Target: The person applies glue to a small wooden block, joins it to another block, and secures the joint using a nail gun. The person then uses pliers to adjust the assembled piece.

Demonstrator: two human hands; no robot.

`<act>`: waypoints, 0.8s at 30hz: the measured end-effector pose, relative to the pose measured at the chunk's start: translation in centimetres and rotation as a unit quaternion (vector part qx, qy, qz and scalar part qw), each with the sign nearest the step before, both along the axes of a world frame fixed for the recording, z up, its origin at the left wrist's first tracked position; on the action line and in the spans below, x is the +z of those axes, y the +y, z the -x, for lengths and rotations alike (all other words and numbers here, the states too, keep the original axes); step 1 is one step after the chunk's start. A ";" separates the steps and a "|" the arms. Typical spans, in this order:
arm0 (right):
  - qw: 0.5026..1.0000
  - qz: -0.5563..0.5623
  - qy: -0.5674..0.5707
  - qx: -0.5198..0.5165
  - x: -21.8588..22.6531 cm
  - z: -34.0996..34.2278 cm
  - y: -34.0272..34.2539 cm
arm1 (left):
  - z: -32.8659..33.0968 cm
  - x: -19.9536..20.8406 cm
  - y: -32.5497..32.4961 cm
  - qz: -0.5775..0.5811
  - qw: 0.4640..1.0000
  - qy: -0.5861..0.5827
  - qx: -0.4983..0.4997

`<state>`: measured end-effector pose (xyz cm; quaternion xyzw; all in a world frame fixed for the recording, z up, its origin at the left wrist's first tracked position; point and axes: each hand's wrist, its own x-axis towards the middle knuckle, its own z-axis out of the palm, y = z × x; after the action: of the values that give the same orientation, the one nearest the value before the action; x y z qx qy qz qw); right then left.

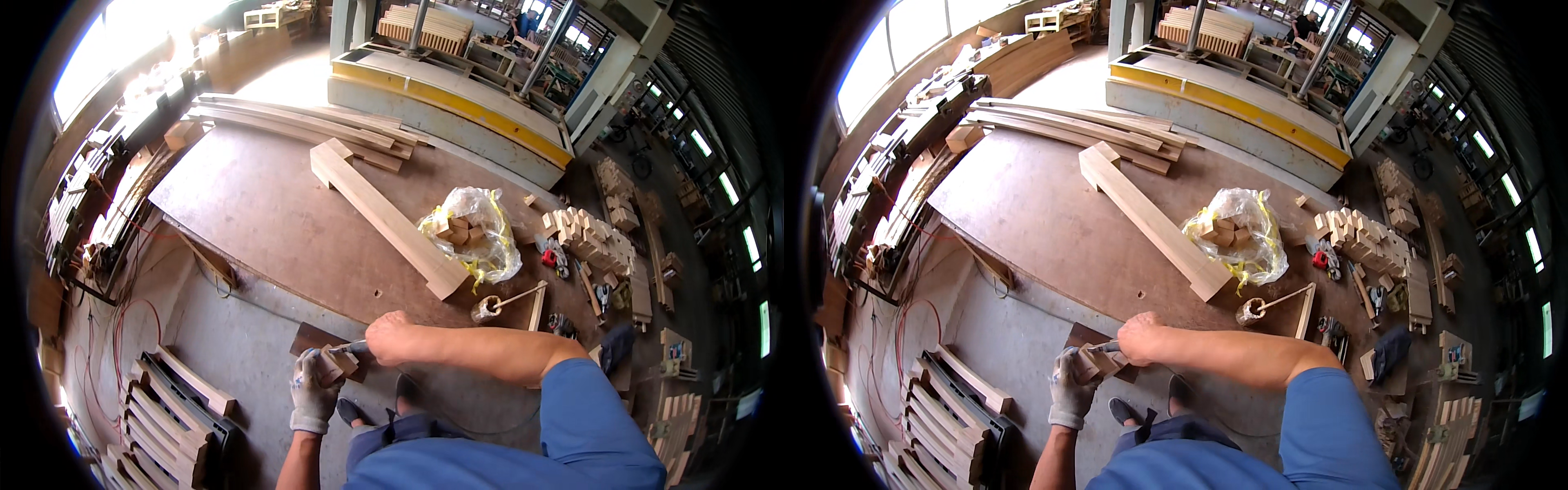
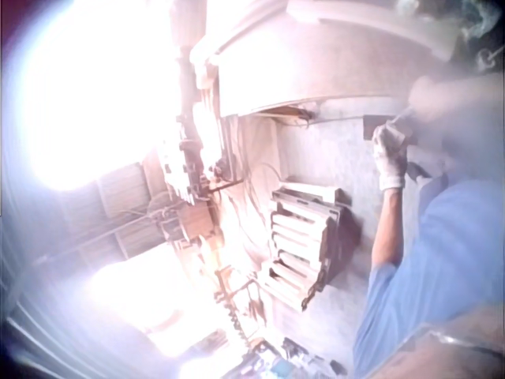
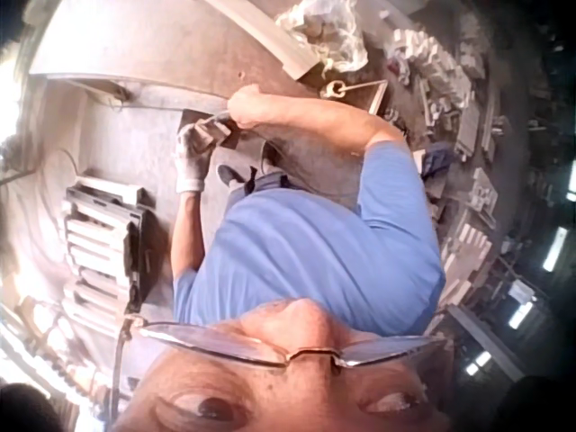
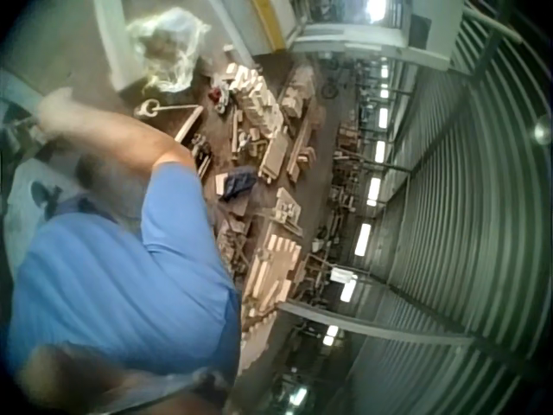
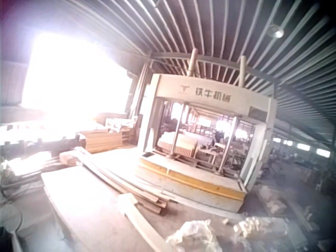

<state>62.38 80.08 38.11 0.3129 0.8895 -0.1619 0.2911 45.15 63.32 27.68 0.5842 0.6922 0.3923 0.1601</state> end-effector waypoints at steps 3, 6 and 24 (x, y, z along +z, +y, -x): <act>0.999 0.020 -0.012 -0.034 -2.2 0.0 0.1 | 0.8 -0.6 -1.0 -0.011 1.000 -0.001 0.024; 0.992 0.072 -0.030 -0.096 -2.5 -1.0 0.5 | 0.8 -0.6 -0.4 0.006 1.000 -0.010 0.010; 0.661 0.452 0.250 -0.545 -14.1 -8.7 -5.7 | -1.1 0.9 -0.6 0.022 0.996 0.025 0.080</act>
<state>71.10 74.35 24.02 0.5191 0.4170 -0.7457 0.0231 46.23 62.76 28.59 0.5333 0.7488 0.3737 0.1234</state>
